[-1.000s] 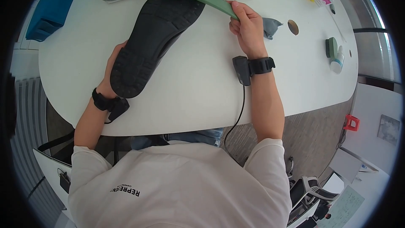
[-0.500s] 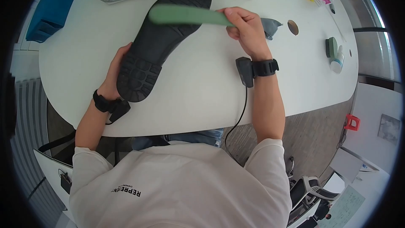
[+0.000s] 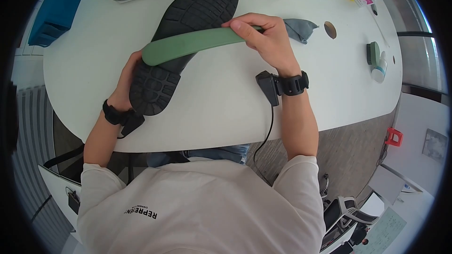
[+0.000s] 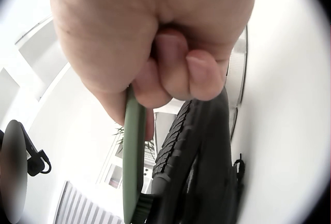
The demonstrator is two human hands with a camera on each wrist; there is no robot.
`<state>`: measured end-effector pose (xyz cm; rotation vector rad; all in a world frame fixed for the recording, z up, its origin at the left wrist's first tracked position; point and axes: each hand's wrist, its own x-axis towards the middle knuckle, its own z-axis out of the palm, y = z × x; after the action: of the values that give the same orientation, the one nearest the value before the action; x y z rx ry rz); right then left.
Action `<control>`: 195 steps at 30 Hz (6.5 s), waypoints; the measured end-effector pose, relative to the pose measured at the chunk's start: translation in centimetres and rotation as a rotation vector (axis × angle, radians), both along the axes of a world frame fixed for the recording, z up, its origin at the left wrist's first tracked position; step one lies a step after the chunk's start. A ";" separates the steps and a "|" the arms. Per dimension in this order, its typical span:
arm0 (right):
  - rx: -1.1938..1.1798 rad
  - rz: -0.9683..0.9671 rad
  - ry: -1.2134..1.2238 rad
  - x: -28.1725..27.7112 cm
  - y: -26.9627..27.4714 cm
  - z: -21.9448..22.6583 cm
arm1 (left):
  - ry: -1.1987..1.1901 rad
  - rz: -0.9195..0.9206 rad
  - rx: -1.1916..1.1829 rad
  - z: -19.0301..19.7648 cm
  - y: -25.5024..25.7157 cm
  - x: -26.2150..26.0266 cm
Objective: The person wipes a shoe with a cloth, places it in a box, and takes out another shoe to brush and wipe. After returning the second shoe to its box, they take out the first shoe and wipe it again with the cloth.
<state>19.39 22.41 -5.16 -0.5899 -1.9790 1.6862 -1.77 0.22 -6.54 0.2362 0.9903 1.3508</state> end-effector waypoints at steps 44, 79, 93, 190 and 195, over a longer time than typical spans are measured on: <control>-0.642 -0.104 0.290 2.5 6.1 -3.6 | 0.830 0.099 0.339 5.4 -1.3 -4.8; -0.481 -0.010 0.101 1.8 5.5 -3.5 | 1.508 0.036 0.252 3.6 4.0 -4.0; -0.245 -0.213 0.119 0.7 3.2 -4.1 | 1.587 0.019 0.154 2.4 3.3 -2.4; 0.049 -0.040 -0.005 3.0 -3.9 -2.3 | 1.753 -0.085 0.069 1.6 4.1 -5.0; 0.018 -0.017 -0.018 2.7 -3.4 -3.0 | 1.737 -0.104 0.073 2.3 3.7 -4.6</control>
<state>22.14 19.01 -8.19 -0.6153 -1.9940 1.6563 -6.34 3.94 -4.23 1.6524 2.2373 0.8459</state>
